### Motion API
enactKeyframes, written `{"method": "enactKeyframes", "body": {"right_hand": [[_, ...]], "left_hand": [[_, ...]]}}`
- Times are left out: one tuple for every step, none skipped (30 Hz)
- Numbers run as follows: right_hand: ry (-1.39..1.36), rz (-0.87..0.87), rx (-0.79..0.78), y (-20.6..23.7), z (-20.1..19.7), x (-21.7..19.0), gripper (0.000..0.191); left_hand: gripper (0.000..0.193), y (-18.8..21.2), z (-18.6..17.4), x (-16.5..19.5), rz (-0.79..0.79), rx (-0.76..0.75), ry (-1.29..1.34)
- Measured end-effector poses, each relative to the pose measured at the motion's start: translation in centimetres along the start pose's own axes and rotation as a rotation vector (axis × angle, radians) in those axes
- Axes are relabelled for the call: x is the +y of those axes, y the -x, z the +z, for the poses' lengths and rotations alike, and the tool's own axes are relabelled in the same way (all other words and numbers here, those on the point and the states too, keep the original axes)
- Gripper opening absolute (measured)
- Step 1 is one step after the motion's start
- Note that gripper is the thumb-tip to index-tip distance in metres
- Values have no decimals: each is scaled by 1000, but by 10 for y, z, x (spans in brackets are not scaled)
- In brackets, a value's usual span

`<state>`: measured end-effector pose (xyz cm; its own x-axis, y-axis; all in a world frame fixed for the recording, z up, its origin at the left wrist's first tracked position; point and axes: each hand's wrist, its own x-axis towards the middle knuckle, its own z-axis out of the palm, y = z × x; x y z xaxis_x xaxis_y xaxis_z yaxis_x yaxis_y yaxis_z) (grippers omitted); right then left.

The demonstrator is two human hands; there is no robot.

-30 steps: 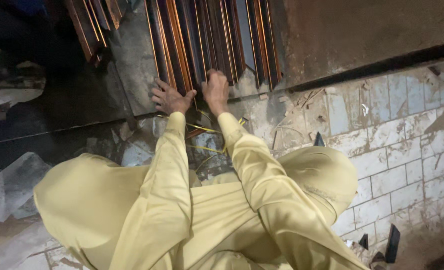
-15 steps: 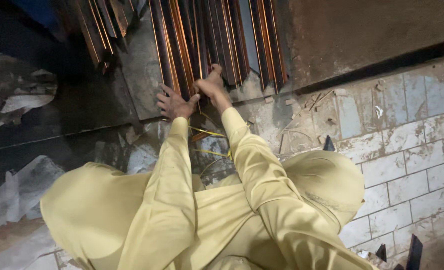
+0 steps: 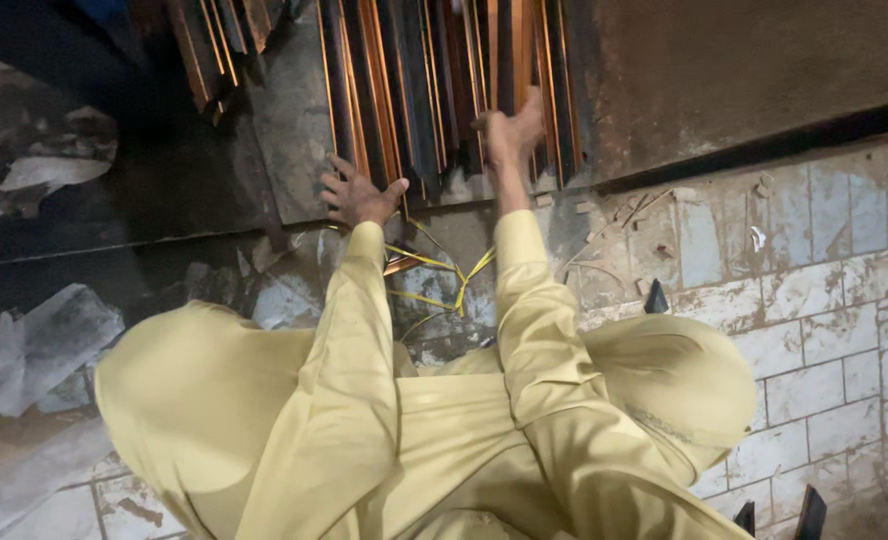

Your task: The person assembles picture frames by joining two wooden strips at a corner using a metal jig. They repeatedly pick up strips, align them in the jig, press the corner together, and place the assembled frame aside. The person also briefly touches their face during the task.

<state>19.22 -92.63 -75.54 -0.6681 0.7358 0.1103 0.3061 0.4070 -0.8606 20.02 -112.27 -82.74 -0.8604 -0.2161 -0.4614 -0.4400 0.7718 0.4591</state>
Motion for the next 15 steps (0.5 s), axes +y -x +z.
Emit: {"method": "enactKeyframes", "body": {"right_hand": [[-8, 53, 35, 2, 0, 11, 62], [-14, 107, 71, 4, -1, 22, 60], [-19, 164, 108, 9, -1, 34, 58], [7, 162, 121, 15, -4, 45, 65], [29, 157, 135, 21, -6, 54, 72], [51, 152, 149, 26, -9, 61, 79], [136, 211, 111, 31, -11, 68, 81], [219, 267, 73, 35, -14, 72, 83], [302, 322, 34, 40, -16, 73, 86], [410, 202, 138, 45, -17, 71, 90], [515, 79, 238, 50, -16, 67, 95], [611, -47, 341, 58, -13, 61, 101], [568, -144, 352, 65, -9, 54, 80], [525, -237, 358, 75, -4, 47, 60], [476, -330, 367, 85, 2, 39, 43]], "left_hand": [[146, 0, -1, 1, -11, -7, 10], [146, 1, -1, 1, -23, -17, 19], [145, 1, -3, 2, -33, -28, 25], [145, 1, -3, 3, -34, -34, 25], [144, 1, -3, 3, -32, -36, 26], [144, 0, -4, 4, -30, -38, 27], [143, 0, -4, 3, -43, -53, 24], [143, 0, -4, 4, -53, -66, 23], [143, 0, -4, 3, -65, -78, 23], [142, -1, -4, 3, -66, -78, 24], [142, -1, -4, 3, -70, -77, 25], [141, -2, -3, 2, -70, -71, 27], [141, -2, -2, 1, -66, -65, 27], [140, -3, -1, 1, -64, -62, 24], [139, -3, 1, 0, -58, -56, 21]]}}
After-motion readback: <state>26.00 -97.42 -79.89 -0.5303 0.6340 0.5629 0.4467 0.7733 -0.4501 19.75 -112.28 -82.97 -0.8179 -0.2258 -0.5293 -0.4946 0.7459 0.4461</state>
